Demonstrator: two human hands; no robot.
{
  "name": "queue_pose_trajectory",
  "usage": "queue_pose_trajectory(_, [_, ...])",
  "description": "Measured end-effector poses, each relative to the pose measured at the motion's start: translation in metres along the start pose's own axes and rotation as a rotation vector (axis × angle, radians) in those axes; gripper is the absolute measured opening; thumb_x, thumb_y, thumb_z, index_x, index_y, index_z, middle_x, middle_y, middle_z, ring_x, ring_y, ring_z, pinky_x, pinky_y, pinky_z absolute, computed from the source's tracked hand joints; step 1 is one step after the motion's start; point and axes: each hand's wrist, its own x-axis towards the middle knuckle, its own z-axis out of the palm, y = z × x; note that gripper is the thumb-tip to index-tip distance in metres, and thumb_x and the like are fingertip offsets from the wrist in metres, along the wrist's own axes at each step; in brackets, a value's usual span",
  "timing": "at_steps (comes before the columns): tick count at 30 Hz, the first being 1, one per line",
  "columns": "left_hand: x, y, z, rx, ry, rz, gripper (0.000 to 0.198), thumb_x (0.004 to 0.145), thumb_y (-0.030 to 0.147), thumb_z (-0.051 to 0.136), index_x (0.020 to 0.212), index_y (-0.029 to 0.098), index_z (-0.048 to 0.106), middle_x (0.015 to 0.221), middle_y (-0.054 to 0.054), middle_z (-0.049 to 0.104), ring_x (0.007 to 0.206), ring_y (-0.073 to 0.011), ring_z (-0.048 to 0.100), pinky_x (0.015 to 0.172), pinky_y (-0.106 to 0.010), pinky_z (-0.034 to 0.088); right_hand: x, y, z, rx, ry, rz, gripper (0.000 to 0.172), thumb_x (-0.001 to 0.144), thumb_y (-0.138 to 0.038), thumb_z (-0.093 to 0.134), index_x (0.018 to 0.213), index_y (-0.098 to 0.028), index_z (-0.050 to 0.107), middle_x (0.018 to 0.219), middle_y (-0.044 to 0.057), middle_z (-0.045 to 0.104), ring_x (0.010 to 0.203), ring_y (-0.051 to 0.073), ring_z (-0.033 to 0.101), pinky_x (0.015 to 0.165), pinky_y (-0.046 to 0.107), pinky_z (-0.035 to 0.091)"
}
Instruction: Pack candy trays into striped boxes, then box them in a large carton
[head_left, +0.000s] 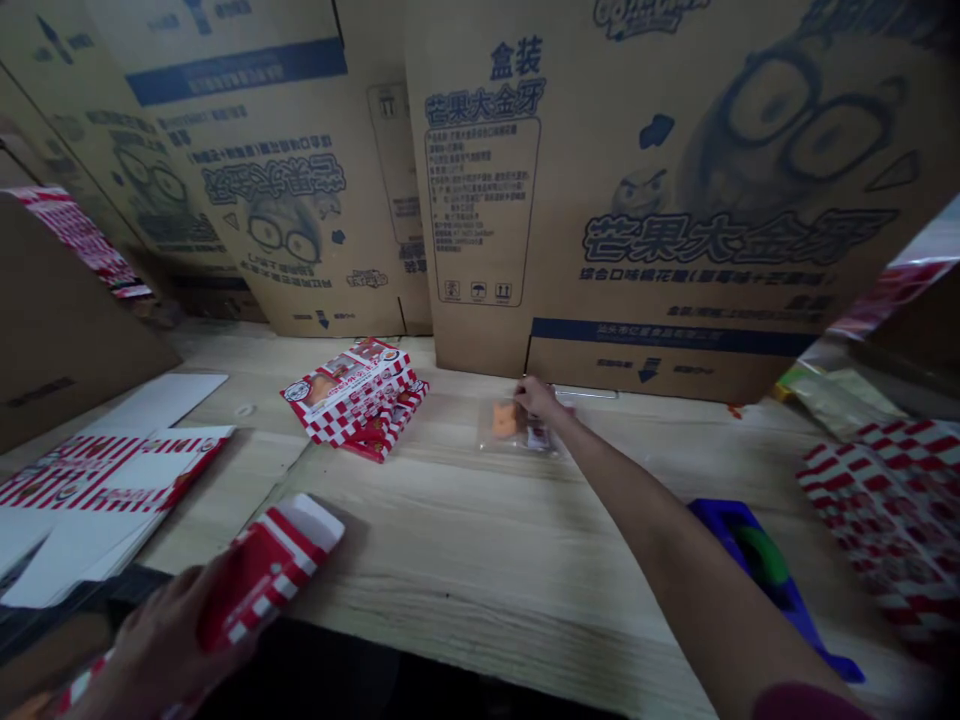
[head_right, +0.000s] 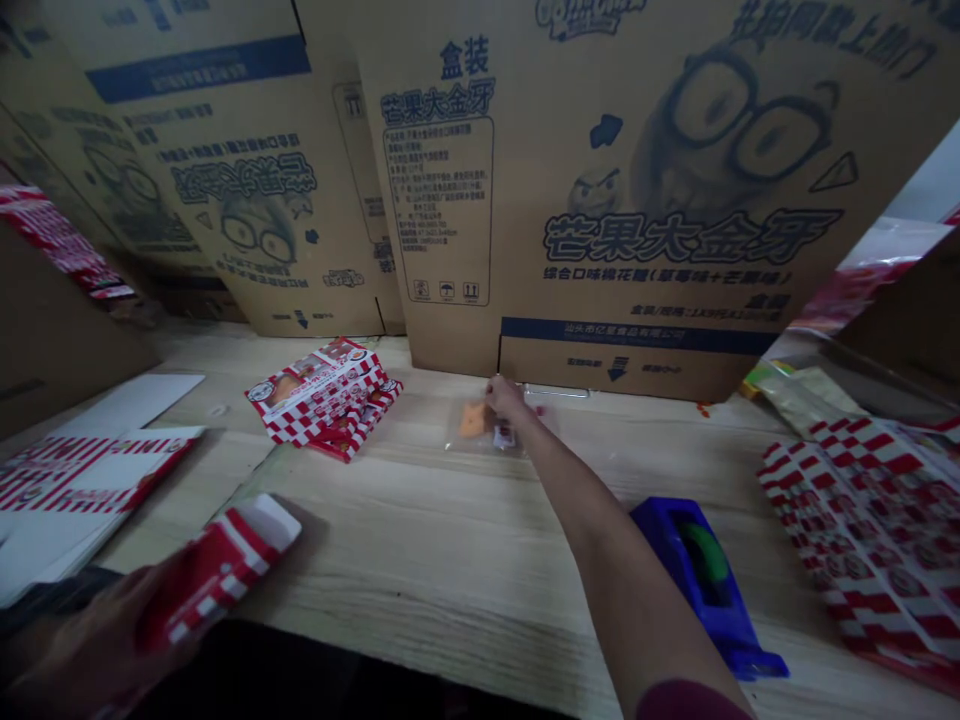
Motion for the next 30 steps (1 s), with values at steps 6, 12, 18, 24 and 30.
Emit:
queue_pose_trajectory(6, [-0.038, 0.108, -0.024, -0.211, 0.180, 0.363, 0.111, 0.052, 0.040, 0.069, 0.150, 0.030, 0.016, 0.139, -0.014, 0.047, 0.126, -0.0393, 0.046, 0.104, -0.051, 0.035, -0.021, 0.003, -0.004, -0.043, -0.111, -0.141, 0.025, 0.085, -0.031, 0.064, 0.104, -0.014, 0.063, 0.104, 0.008, 0.067, 0.097, 0.020, 0.060, 0.088, 0.033, 0.046])
queue_pose_trajectory(12, [-0.044, 0.144, -0.033, -0.269, 0.213, 0.467, 0.111, 0.052, 0.043, 0.070, 0.149, 0.028, 0.019, 0.138, -0.015, 0.047, 0.127, -0.0409, 0.041, 0.107, -0.058, 0.027, -0.082, -0.001, -0.025, -0.033, -0.213, -0.392, 0.080, 0.069, -0.041, 0.077, 0.138, -0.020, 0.043, 0.141, 0.012, 0.048, 0.128, 0.027, 0.045, 0.105, 0.037, 0.033])
queue_pose_trajectory(18, [-0.049, 0.143, -0.026, -0.277, 0.156, 0.408, 0.102, 0.053, 0.042, 0.069, 0.145, 0.024, 0.031, 0.135, -0.017, 0.048, 0.123, -0.0403, 0.044, 0.104, -0.056, 0.029, -0.145, -0.009, 0.002, -0.473, -0.230, -0.642, 0.059, 0.080, -0.012, 0.057, 0.137, -0.013, 0.043, 0.141, 0.020, 0.044, 0.133, 0.031, 0.037, 0.106, 0.044, 0.033])
queue_pose_trajectory(24, [-0.050, 0.161, -0.033, -0.259, 0.128, 0.352, 0.101, 0.052, 0.043, 0.069, 0.144, 0.018, 0.035, 0.135, -0.021, 0.046, 0.126, -0.0419, 0.040, 0.107, -0.060, 0.023, -0.150, -0.036, -0.007, -0.543, -0.166, -0.638, 0.031, 0.091, -0.005, 0.036, 0.111, -0.012, 0.059, 0.115, 0.019, 0.061, 0.108, 0.027, 0.055, 0.088, 0.037, 0.044])
queue_pose_trajectory(30, [-0.049, 0.169, -0.039, -0.247, 0.141, 0.327, 0.097, 0.055, 0.045, 0.069, 0.142, 0.015, 0.038, 0.135, -0.024, 0.045, 0.127, -0.0430, 0.038, 0.107, -0.060, 0.021, -0.161, -0.064, -0.062, -0.316, -0.077, -0.720, 0.039, 0.089, -0.010, 0.045, 0.127, -0.016, 0.054, 0.115, 0.014, 0.062, 0.103, 0.025, 0.057, 0.089, 0.034, 0.040])
